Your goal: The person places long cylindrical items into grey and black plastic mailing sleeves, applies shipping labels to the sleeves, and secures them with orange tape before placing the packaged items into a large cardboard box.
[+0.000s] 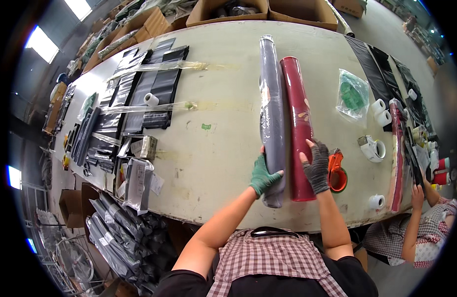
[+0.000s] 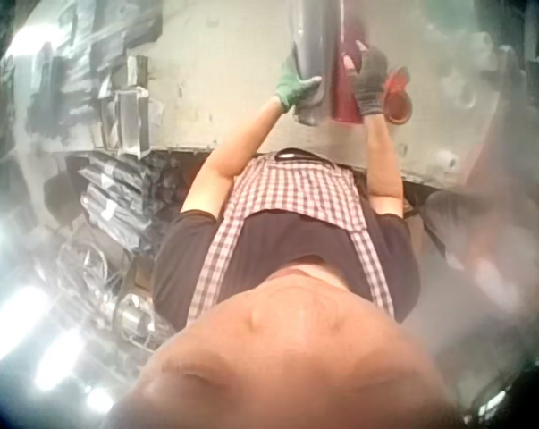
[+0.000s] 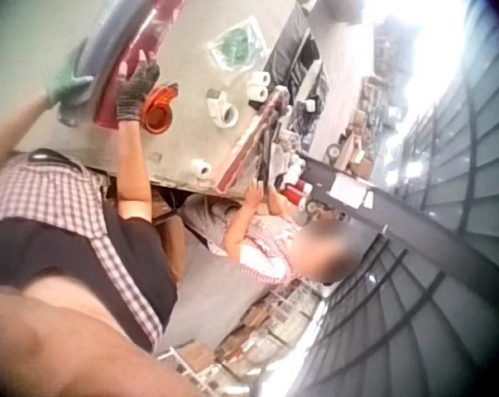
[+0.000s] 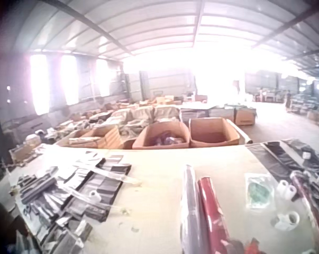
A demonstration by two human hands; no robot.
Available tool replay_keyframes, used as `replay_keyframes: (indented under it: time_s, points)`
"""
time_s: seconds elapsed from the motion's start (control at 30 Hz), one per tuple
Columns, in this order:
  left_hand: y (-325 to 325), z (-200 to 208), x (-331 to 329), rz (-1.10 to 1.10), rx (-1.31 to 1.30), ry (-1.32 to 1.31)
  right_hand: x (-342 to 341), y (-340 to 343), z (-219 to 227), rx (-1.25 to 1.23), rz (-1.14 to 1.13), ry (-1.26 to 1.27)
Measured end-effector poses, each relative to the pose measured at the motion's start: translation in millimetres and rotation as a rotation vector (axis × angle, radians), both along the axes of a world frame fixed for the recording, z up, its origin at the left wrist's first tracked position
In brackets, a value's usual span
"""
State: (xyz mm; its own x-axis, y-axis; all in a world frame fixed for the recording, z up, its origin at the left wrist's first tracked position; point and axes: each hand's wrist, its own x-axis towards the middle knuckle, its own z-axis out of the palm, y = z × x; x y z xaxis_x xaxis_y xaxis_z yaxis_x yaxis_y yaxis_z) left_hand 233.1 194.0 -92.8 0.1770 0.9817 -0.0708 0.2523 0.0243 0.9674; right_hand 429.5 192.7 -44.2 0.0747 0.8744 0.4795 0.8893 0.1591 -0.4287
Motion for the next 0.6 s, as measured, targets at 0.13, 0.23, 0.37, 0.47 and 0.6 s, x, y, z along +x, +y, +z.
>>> replay_keyframes:
  time_s: [0.13, 0.23, 0.37, 0.47, 0.6]
  points:
    - [-59, 0, 2, 0.181, 0.197, 0.142, -92, -1, -5, -0.299, -0.071, -0.141]
    - [-53, 42, -33, -0.054, 0.590, 0.082, -123, 1, 4, -0.549, -0.223, -0.323]
    - [-15, 70, -53, -0.671, 0.911, 0.146, -126, -21, -28, -0.319, -0.103, -0.049]
    - [17, 33, -58, -0.860, 1.036, 0.240, -139, -95, 13, -0.314, -0.012, -0.053]
    - [69, 28, -76, -1.035, 1.047, 0.463, -127, -221, 33, -0.732, -0.144, 0.075]
